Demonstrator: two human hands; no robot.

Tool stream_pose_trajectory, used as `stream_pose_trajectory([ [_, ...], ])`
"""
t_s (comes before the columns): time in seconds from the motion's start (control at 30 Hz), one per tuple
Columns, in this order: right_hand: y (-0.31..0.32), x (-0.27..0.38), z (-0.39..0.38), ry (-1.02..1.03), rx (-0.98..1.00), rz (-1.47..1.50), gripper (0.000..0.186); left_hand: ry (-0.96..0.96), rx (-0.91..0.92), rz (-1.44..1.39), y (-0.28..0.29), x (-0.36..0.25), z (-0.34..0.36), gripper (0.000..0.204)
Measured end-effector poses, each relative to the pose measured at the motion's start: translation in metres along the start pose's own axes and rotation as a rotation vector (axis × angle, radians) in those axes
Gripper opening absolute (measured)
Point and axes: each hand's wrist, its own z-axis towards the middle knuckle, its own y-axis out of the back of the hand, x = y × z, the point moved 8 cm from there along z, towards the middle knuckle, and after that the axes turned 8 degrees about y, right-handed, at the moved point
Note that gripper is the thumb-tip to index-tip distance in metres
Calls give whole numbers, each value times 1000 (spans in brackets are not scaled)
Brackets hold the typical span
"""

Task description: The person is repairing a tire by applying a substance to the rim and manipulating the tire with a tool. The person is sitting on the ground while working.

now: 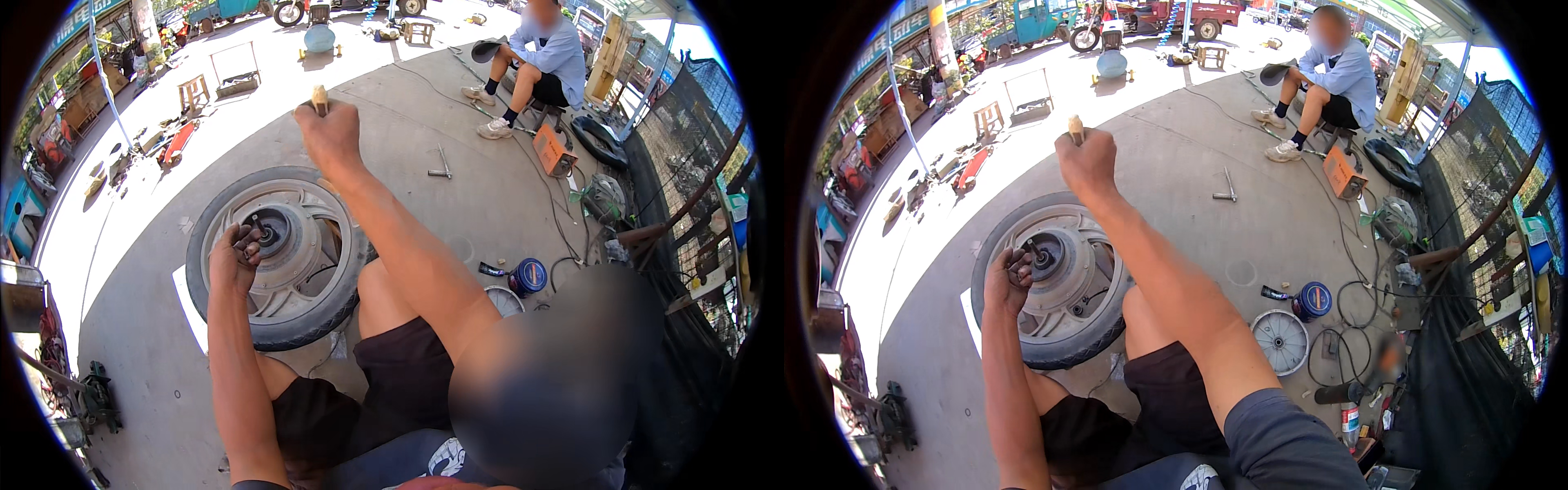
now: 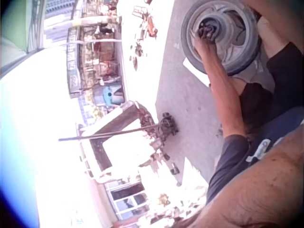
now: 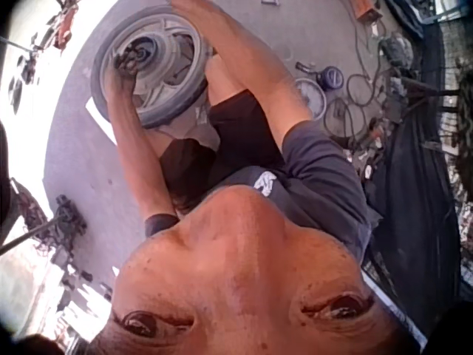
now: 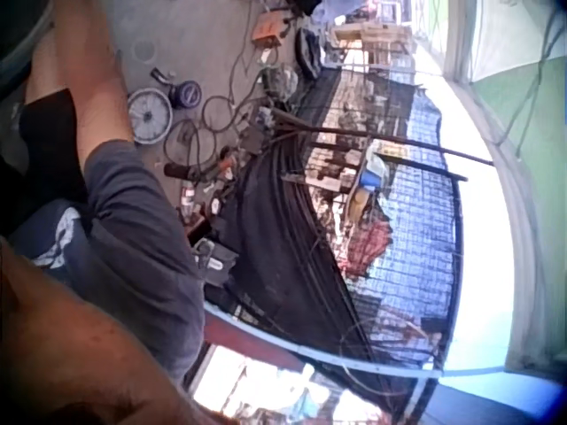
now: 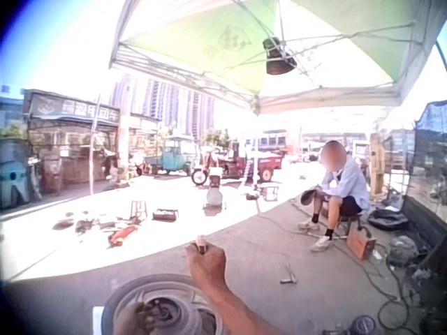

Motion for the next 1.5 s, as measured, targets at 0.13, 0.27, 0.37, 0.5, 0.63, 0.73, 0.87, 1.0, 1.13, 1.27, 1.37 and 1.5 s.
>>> stream_pose_trajectory([
  [0.13,64,40,87,181,-223,-63,25,8,7,45,-14,0,-7,23],
  [0.27,92,72,150,230,-341,-50,19,5,-16,61,-16,-3,-11,22],
  [0.37,98,92,165,213,-391,-74,16,-7,-18,83,-18,-6,-17,21],
  [0.5,90,88,143,311,-272,117,24,-19,5,80,-15,-8,-15,18],
  [0.63,50,52,96,84,-48,-103,23,-53,6,86,-10,-7,-10,13],
  [0.73,15,17,51,7,84,-161,25,-98,-37,148,-17,-10,-16,10],
  [0.87,-34,-10,-12,-97,260,-135,31,-178,-42,209,-17,-19,-21,12],
  [1.0,-62,-50,-56,-155,354,-101,32,-197,-53,286,-28,-18,-27,20],
  [1.13,-72,-76,-94,-284,437,-11,32,-242,-43,329,-31,-20,-31,21],
  [1.27,-80,-79,-115,-282,504,64,27,-247,-61,368,-32,-22,-35,21],
  [1.37,-79,-78,-122,-307,555,113,26,-257,-56,442,-34,-21,-35,18],
  [1.5,-75,-72,-130,-461,579,202,24,-309,-61,529,-38,-23,-39,17],
])
